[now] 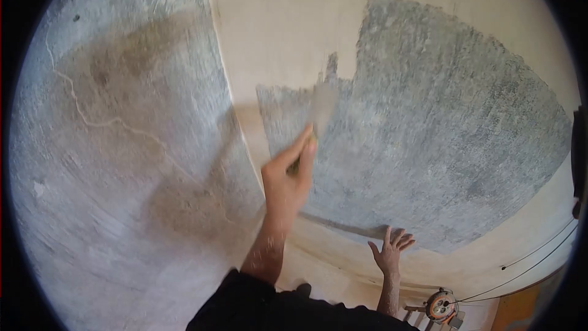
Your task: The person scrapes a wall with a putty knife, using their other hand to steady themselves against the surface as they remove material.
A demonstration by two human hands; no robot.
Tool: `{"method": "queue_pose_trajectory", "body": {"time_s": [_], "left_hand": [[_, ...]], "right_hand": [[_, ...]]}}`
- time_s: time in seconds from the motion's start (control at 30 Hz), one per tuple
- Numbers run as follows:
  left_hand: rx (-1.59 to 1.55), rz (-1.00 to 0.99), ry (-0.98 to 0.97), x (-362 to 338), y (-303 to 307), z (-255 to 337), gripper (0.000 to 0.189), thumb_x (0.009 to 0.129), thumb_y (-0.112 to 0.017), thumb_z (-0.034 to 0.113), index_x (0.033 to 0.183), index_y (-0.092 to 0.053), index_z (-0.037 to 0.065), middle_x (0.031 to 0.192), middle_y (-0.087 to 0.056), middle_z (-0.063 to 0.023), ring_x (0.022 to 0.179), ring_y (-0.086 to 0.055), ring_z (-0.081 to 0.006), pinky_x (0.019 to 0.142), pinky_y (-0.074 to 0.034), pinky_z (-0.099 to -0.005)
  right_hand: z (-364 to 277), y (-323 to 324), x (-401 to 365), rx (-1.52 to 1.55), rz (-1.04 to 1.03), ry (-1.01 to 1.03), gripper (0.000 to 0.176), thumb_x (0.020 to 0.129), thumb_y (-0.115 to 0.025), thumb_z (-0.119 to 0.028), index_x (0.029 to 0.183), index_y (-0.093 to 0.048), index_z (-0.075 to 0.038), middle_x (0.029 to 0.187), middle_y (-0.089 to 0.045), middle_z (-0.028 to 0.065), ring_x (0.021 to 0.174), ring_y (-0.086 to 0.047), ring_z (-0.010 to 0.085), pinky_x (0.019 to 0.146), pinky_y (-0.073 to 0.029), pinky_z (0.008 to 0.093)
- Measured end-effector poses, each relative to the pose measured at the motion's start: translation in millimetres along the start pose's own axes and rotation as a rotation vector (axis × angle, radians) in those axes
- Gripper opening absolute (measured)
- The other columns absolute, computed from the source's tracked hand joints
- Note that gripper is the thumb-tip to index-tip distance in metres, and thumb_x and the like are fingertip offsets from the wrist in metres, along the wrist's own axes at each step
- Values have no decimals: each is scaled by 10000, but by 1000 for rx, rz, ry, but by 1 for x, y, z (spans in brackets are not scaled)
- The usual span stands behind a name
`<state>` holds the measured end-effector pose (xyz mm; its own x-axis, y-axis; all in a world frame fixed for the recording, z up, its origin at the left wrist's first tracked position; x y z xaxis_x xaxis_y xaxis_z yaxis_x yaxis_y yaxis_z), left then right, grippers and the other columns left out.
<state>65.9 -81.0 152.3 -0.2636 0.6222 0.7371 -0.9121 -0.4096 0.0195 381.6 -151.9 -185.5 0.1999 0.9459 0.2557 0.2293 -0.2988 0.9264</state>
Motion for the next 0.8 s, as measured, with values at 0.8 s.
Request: {"method": "queue_pose_trajectory", "body": {"time_s": [0.8], "left_hand": [[-82,-197,137,41,11,35,354,1001,-617,251,1286,-646,42,1121,-721,-176,1082,-665,-177,933,-500,-299]], "right_hand": [[-45,49,-23,67,-17,-53,991,878,-684,-488,1589,-116,-96,1648,36,211,1499,128,435,1106,156,676]]}}
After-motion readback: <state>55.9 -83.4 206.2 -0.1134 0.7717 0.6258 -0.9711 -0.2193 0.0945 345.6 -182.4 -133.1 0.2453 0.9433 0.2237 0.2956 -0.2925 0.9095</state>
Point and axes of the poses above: each hand's wrist, its own x-axis towards the middle knuckle, its own y-axis out of the back of the hand, z = x × y, the point moved 4 cm from there along x, towards the middle knuckle
